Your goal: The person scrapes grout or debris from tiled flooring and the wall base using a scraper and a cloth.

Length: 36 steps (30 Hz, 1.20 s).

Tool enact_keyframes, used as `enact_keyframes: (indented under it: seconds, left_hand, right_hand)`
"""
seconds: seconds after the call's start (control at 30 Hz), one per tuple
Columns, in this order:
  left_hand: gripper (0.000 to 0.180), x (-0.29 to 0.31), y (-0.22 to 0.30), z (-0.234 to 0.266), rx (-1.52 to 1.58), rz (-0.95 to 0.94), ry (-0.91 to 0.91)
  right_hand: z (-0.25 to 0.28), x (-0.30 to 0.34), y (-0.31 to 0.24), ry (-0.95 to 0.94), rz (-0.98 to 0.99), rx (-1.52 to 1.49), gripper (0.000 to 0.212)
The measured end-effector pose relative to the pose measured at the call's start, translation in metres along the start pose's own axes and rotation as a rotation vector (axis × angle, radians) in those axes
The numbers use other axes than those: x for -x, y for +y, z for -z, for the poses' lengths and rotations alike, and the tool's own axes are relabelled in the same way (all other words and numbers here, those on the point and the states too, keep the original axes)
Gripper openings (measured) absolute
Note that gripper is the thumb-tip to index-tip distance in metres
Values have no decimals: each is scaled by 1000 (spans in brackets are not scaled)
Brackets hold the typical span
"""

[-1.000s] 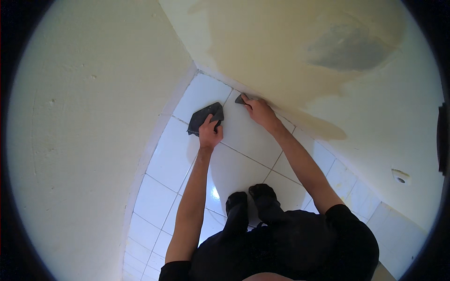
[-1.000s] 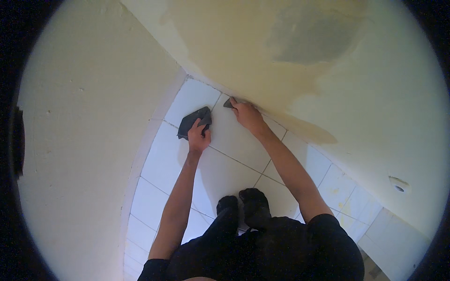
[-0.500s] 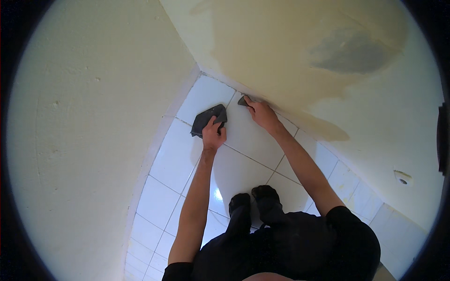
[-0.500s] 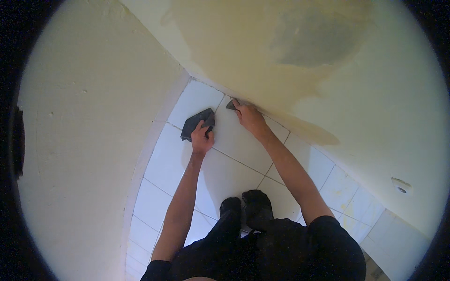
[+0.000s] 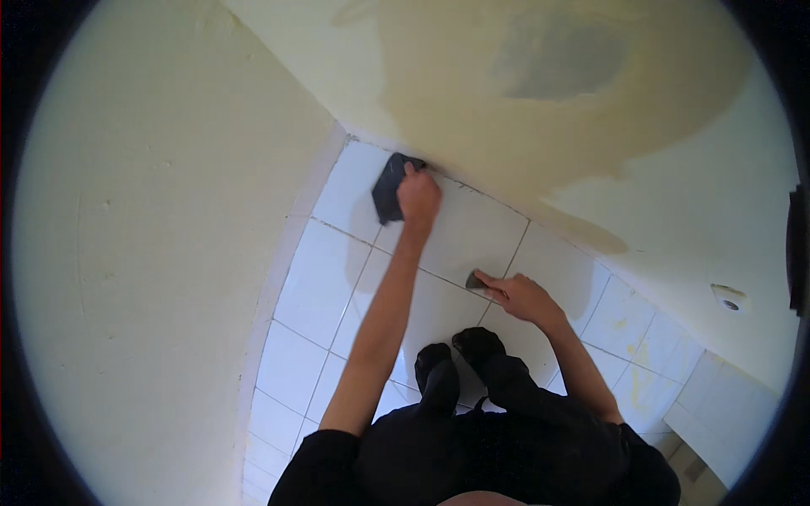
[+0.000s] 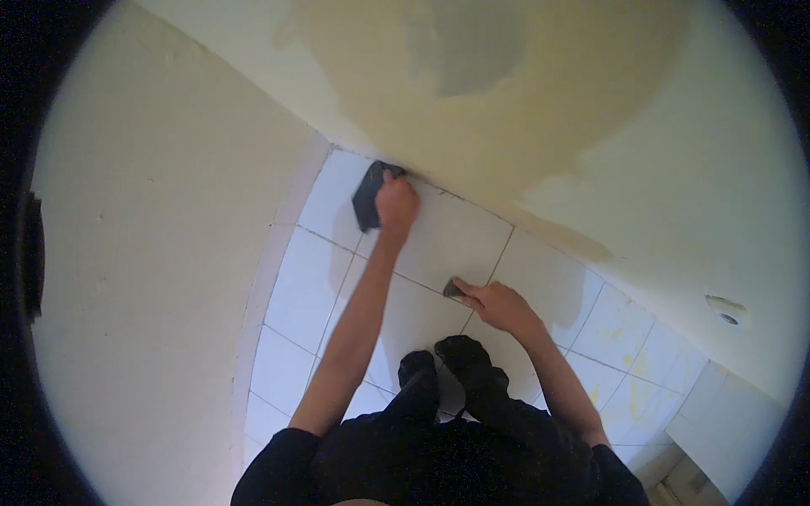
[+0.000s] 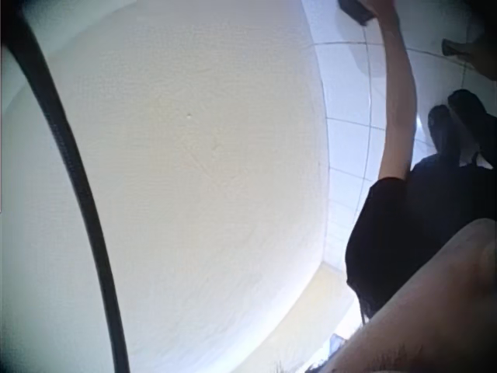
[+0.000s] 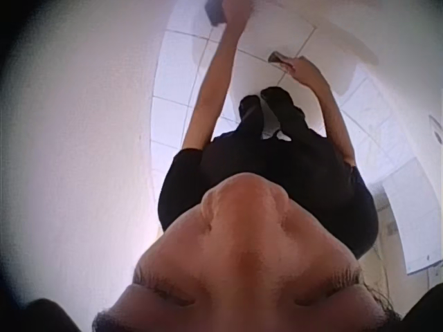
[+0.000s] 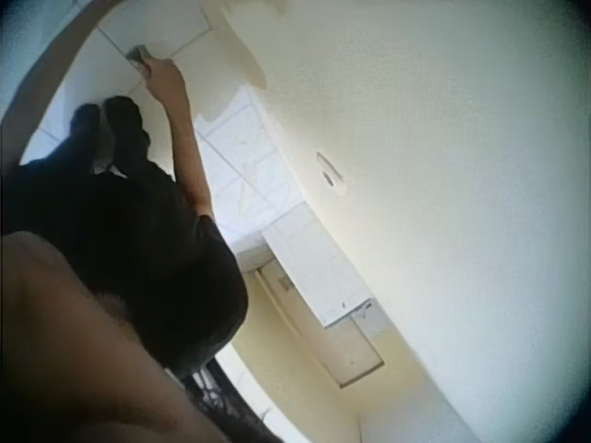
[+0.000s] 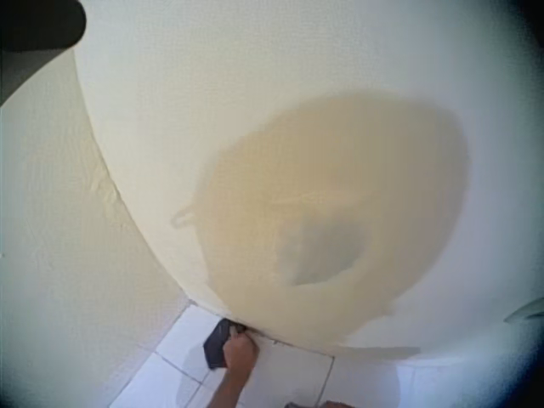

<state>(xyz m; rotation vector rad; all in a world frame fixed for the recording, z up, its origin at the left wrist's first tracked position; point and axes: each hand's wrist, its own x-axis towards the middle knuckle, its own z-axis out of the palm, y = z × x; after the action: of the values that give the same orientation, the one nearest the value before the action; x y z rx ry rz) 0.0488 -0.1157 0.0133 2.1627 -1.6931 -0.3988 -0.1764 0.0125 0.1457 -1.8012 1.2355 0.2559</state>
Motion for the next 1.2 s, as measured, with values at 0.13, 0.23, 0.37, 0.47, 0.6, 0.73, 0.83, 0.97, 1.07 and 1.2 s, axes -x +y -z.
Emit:
enact_keyframes:
  seconds: [0.13,0.23,0.37,0.47,0.6,0.73,0.83,0.97,1.07,1.2]
  left_hand:
    - [15,30,62,-37,-94,-92,-265]
    - [22,84,67,-74,418,-531,-617]
    - [30,143,80,-49,899,-661,-637]
    - [31,153,35,-55,1050,-353,-459]
    - [25,91,-23,33,698,-204,85]
    - [20,43,-39,52,119,-247,244]
    - [18,31,1,-20,-221,-303,-286]
    - [16,73,100,-60,-149,-377,-302]
    - [19,118,119,-91,264,-756,-694]
    - [16,184,162,-67,811,-1063,-893]
  right_hand:
    - [24,57,6,-116,-11,-120,38]
    - [26,81,23,-58,121,-260,35]
    - [43,89,9,-266,-90,-105,35]
    - [35,90,7,-251,-38,-86,36]
    - [25,94,10,-251,-31,-173,36]
    - [20,96,10,-257,-37,-153,36]
    - [17,100,17,-268,-95,-112,36]
    - [3,117,27,-208,-71,-157,36]
    - [-11,118,33,-213,-28,-189,36]
    - [-13,122,39,-235,-60,-239,36]
